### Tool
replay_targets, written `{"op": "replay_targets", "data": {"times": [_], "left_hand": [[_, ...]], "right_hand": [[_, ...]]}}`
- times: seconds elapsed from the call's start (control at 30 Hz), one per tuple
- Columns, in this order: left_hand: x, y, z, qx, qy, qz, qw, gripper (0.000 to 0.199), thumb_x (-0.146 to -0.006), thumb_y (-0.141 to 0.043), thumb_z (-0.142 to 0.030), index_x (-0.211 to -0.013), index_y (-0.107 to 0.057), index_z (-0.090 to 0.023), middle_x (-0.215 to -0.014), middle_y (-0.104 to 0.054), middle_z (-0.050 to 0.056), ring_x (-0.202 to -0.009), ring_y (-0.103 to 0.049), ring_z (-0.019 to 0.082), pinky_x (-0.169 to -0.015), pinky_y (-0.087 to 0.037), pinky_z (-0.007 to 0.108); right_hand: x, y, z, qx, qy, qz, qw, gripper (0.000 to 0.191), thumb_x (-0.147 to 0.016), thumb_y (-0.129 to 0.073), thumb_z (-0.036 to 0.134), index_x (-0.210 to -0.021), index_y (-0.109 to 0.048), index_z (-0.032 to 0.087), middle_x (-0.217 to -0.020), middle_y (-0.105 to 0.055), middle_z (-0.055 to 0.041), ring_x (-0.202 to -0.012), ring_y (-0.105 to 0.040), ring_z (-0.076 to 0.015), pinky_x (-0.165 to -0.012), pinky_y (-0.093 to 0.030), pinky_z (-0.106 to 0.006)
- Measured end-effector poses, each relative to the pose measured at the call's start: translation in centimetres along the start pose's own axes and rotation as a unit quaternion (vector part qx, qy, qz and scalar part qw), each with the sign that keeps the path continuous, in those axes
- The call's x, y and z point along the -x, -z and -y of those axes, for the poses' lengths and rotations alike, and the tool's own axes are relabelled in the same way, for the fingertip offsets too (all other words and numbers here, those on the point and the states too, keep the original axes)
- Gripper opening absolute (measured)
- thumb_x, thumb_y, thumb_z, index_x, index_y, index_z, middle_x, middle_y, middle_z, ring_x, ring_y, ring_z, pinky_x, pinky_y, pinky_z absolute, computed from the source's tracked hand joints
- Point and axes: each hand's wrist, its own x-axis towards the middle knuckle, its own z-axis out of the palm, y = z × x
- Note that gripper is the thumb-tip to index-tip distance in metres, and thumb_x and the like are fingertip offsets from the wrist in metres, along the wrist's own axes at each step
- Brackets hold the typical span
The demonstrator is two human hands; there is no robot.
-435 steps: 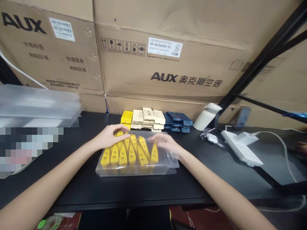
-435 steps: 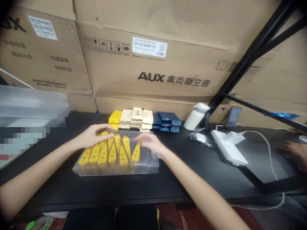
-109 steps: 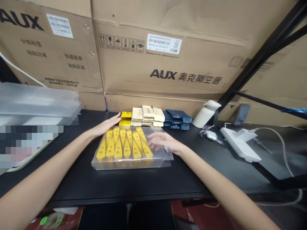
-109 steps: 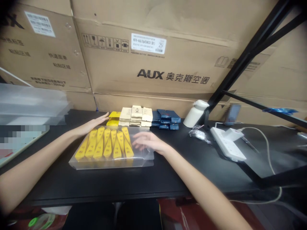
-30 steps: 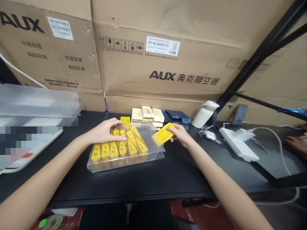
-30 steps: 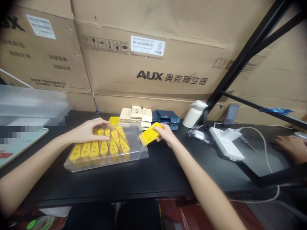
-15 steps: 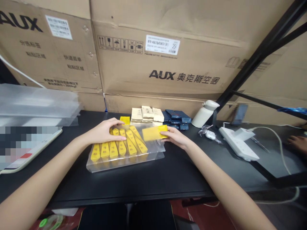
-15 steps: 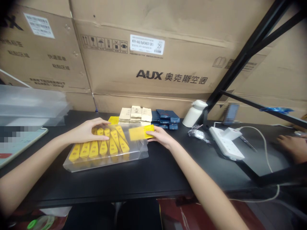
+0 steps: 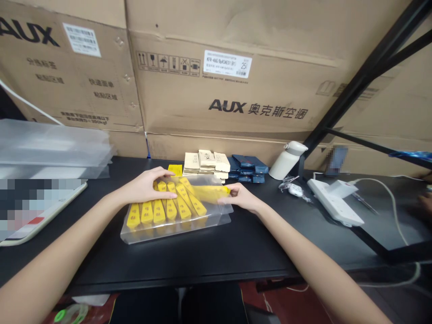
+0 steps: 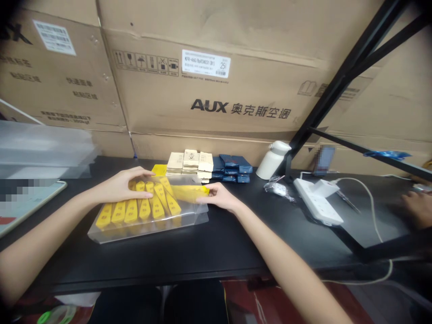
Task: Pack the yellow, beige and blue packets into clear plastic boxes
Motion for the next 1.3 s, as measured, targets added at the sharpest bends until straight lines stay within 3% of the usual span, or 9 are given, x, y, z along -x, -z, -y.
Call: {"op": "replay_targets", "data": {"times": [0.2,0.37,0.47,0.57,0.63,0.77,0.87,1.13,1.3], "left_hand": [[-0.01,-0.09,0.01,0.001,-0.005,-0.004,1.0,0.067,-0.069,-0.068,-0.064,-0.121,-0.058,-0.022,-0.12,-0.061,0.009,-0.111,-0.059,0.029,-0.097,-0.047,0.041],[0.01,-0.19,0.04,0.001,-0.009,-0.008,1.0,0.066,-0.07,-0.067,-0.065,-0.12,-0.059,-0.023,-0.119,-0.061,0.009,-0.11,-0.06,0.03,-0.096,-0.048,0.043],[0.01,-0.23,0.04,0.006,-0.014,-0.008,1.0,0.065,-0.07,-0.067,-0.064,-0.12,-0.059,-0.023,-0.119,-0.061,0.009,-0.11,-0.06,0.029,-0.096,-0.048,0.042],[0.01,-0.23,0.05,0.007,-0.015,-0.006,1.0,0.065,-0.071,-0.067,-0.064,-0.12,-0.059,-0.023,-0.118,-0.061,0.009,-0.11,-0.06,0.028,-0.096,-0.048,0.042],[-0.01,-0.23,0.07,0.005,-0.013,-0.005,1.0,0.064,-0.071,-0.067,-0.065,-0.12,-0.059,-0.024,-0.118,-0.061,0.008,-0.11,-0.06,0.029,-0.096,-0.048,0.042],[-0.03,-0.21,0.14,-0.002,-0.009,-0.005,1.0,0.065,-0.071,-0.066,-0.065,-0.121,-0.058,-0.024,-0.119,-0.061,0.009,-0.11,-0.06,0.029,-0.096,-0.048,0.042],[0.0,-0.18,0.08,-0.008,-0.005,-0.006,1.0,0.066,-0.071,-0.065,-0.066,-0.121,-0.058,-0.024,-0.12,-0.061,0.009,-0.11,-0.06,0.029,-0.097,-0.048,0.044],[-0.01,-0.41,0.03,-0.02,0.0,-0.005,1.0,0.062,-0.076,-0.059,-0.067,-0.12,-0.06,-0.023,-0.122,-0.062,0.009,-0.112,-0.059,0.03,-0.097,-0.047,0.044],[0.03,-0.65,0.45,-0.064,-0.003,0.002,0.998,0.066,-0.08,-0.051,-0.069,-0.128,-0.057,-0.024,-0.141,-0.05,0.01,-0.127,-0.048,0.033,-0.106,-0.039,0.048]], "right_hand": [[0.28,-0.68,0.34,0.118,0.053,-0.019,0.991,0.037,-0.066,-0.08,0.039,-0.097,-0.076,0.018,-0.088,-0.076,-0.0035,-0.07,-0.068,-0.017,-0.065,-0.054,-0.028],[0.29,-0.63,0.44,0.075,0.013,0.028,0.997,0.035,-0.067,-0.079,0.039,-0.094,-0.076,0.017,-0.082,-0.075,-0.0023,-0.066,-0.068,-0.0167,-0.061,-0.056,-0.028],[0.2,-0.41,0.33,0.048,-0.013,0.023,0.998,0.034,-0.066,-0.081,0.036,-0.093,-0.076,0.017,-0.08,-0.075,-0.002,-0.062,-0.067,-0.0141,-0.055,-0.054,-0.025],[0.31,-0.34,0.44,0.008,-0.023,0.026,0.999,0.037,-0.063,-0.083,0.03,-0.097,-0.074,0.017,-0.086,-0.076,-0.0034,-0.07,-0.07,-0.0134,-0.065,-0.057,-0.025],[0.46,-0.32,0.59,-0.006,-0.024,0.053,0.998,0.036,-0.064,-0.082,0.027,-0.098,-0.074,0.017,-0.087,-0.077,-0.0031,-0.073,-0.071,-0.0127,-0.071,-0.057,-0.025],[0.73,-0.29,0.77,-0.026,-0.04,0.142,0.989,0.039,-0.069,-0.08,0.026,-0.106,-0.072,0.018,-0.08,-0.076,-0.0006,-0.067,-0.07,-0.0112,-0.062,-0.057,-0.021],[0.79,-0.32,0.78,-0.04,-0.046,0.174,0.983,0.039,-0.072,-0.078,0.026,-0.109,-0.07,0.019,-0.08,-0.075,-0.0001,-0.065,-0.07,-0.0101,-0.059,-0.058,-0.019],[0.76,-0.46,0.63,-0.084,-0.045,0.21,0.973,0.038,-0.076,-0.075,0.024,-0.113,-0.068,0.018,-0.092,-0.075,-0.0037,-0.075,-0.072,-0.0122,-0.06,-0.06,-0.02],[0.73,-0.43,0.33,-0.09,-0.051,0.228,0.968,0.04,-0.075,-0.075,0.022,-0.114,-0.068,0.019,-0.101,-0.074,-0.0047,-0.079,-0.072,-0.0126,-0.061,-0.061,-0.02]]}}
